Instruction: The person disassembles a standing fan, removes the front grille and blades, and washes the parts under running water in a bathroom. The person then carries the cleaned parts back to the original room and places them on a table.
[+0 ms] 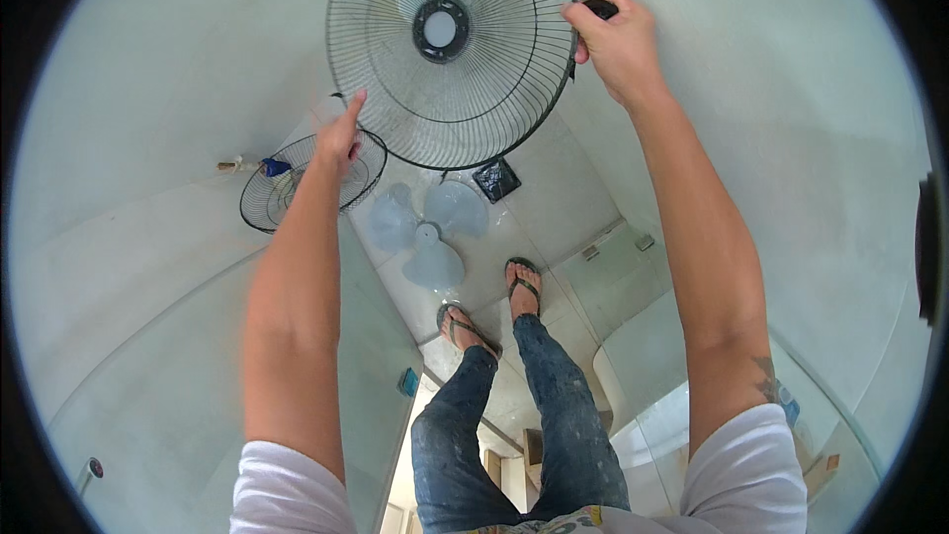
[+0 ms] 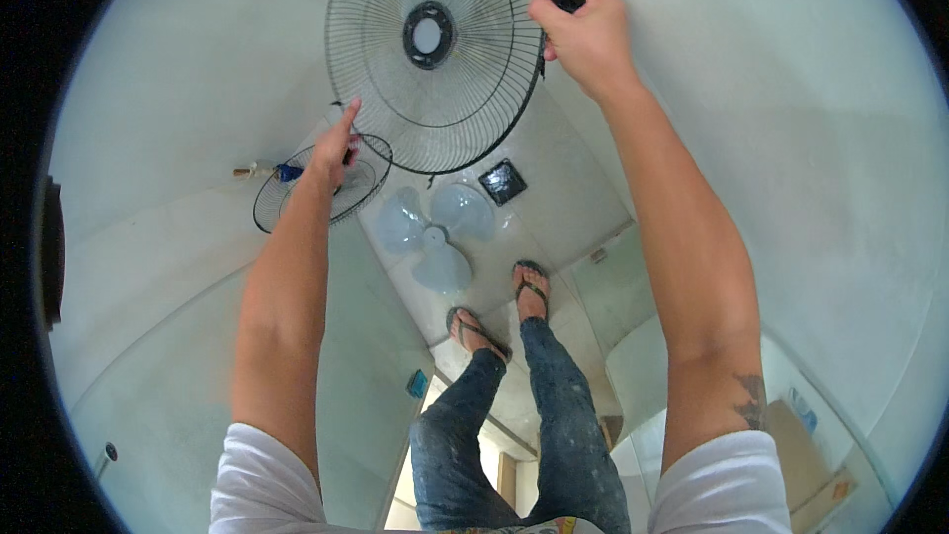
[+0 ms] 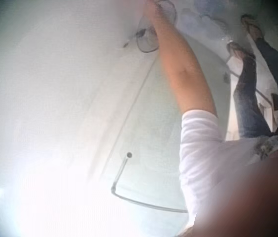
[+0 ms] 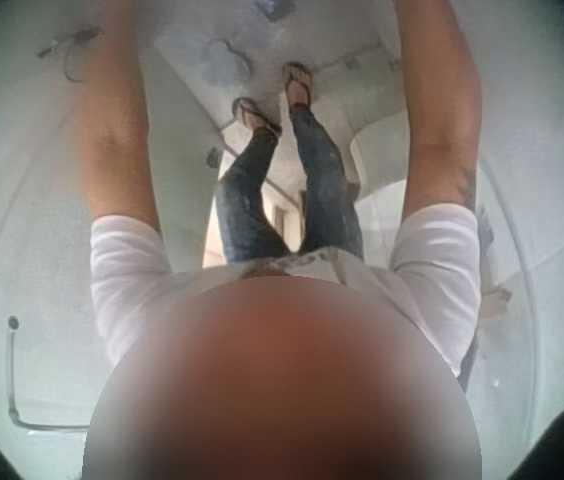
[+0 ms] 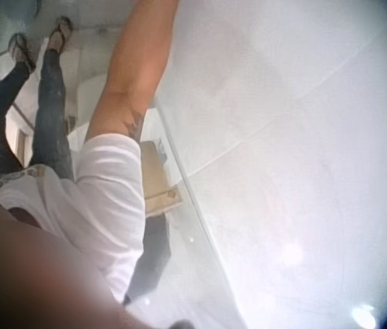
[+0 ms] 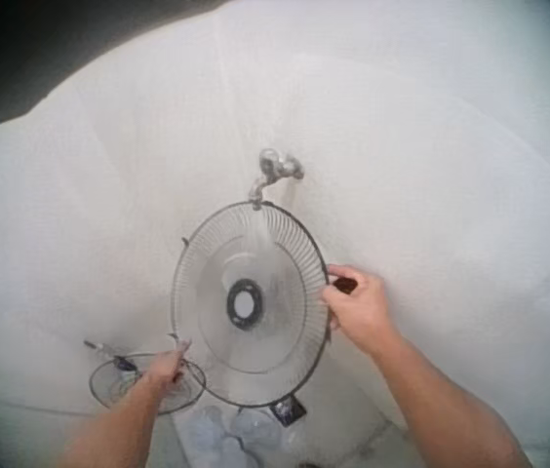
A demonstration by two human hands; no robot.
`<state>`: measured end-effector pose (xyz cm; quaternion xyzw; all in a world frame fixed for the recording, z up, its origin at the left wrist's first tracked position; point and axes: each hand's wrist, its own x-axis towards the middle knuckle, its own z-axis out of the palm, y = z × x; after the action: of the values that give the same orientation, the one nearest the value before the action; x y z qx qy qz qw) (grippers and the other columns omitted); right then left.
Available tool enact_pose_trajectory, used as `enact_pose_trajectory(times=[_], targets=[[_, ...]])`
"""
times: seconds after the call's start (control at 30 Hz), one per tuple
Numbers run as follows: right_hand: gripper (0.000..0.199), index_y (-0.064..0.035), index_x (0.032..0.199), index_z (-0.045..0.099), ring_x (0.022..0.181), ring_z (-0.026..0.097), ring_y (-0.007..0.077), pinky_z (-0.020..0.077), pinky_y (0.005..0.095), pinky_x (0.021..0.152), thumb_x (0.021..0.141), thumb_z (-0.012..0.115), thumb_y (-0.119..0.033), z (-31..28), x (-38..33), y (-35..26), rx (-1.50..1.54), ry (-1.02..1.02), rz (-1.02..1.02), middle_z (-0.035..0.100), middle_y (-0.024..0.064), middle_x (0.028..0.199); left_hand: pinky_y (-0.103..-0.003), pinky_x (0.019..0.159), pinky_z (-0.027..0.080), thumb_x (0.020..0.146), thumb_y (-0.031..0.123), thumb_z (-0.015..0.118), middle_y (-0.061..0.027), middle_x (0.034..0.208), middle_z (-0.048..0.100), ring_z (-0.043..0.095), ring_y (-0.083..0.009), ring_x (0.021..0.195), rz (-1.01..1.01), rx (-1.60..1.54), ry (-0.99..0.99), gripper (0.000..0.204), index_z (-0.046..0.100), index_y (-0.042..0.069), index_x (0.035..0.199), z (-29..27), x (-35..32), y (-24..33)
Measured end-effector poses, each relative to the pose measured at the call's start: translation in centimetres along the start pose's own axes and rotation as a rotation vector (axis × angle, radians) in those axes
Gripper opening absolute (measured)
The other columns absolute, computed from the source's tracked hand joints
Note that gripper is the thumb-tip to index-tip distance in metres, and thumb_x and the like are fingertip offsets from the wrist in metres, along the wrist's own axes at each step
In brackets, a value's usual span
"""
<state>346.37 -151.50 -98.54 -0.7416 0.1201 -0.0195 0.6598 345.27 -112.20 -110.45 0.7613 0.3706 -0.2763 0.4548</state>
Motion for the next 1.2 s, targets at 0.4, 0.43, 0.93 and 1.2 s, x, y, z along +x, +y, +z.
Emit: enact_pose_trajectory(times=[0.4,0.43,0.93,1.2], targets=[[0.034,0.0104,0.131,0.053,0.104,0.066,0.0354,0.0598,0.047,0.093,0.104,0.057,-0.01,12.2,9.2,0.2,0.699,-0.001,0.392,0.058,0.0261,0.129,-0.034,0.071,0.053,0.108,0.014,0.047,-0.0196,0.117,0.069,0.067,-0.0235,0.084,0.491,-0.921,-0.084,0.044,0.047,0.0,0.15,1.7,-7.5,-3.6],[0.036,0.0109,0.135,0.049,0.11,0.064,0.0379,0.0593,0.0499,0.097,0.104,0.055,-0.008,13.4,11.0,0.6,0.85,-0.043,0.466,0.054,0.0283,0.135,-0.034,0.07,0.053,0.107,0.013,0.047,-0.0197,0.115,0.07,0.067,-0.0231,0.082,0.493,-0.95,-0.038,0.043,0.048,0.0,0.148,2.4,-7.8,-3.7],[0.043,0.003,0.13,0.063,0.11,0.065,0.0357,0.0569,0.0416,0.092,0.103,0.062,-0.03,9.1,15.6,4.5,-0.088,-0.079,0.101,0.065,0.0226,0.122,-0.034,0.077,0.056,0.107,0.013,0.052,-0.0186,0.123,0.067,0.068,-0.0233,0.088,0.527,-1.304,0.17,0.043,0.047,0.005,0.149,9.7,-5.4,-2.8],[0.041,-0.0066,0.113,0.079,0.074,0.061,0.0101,0.0465,0.0286,0.062,0.103,0.063,-0.043,7.2,8.0,5.8,-0.196,-0.15,0.174,0.072,-0.0001,0.091,-0.042,0.092,0.058,0.107,0.015,0.055,-0.0206,0.126,0.063,0.067,-0.032,0.103,0.35,-1.414,-0.148,0.046,0.043,0.005,0.15,10.9,-0.9,-2.3]])
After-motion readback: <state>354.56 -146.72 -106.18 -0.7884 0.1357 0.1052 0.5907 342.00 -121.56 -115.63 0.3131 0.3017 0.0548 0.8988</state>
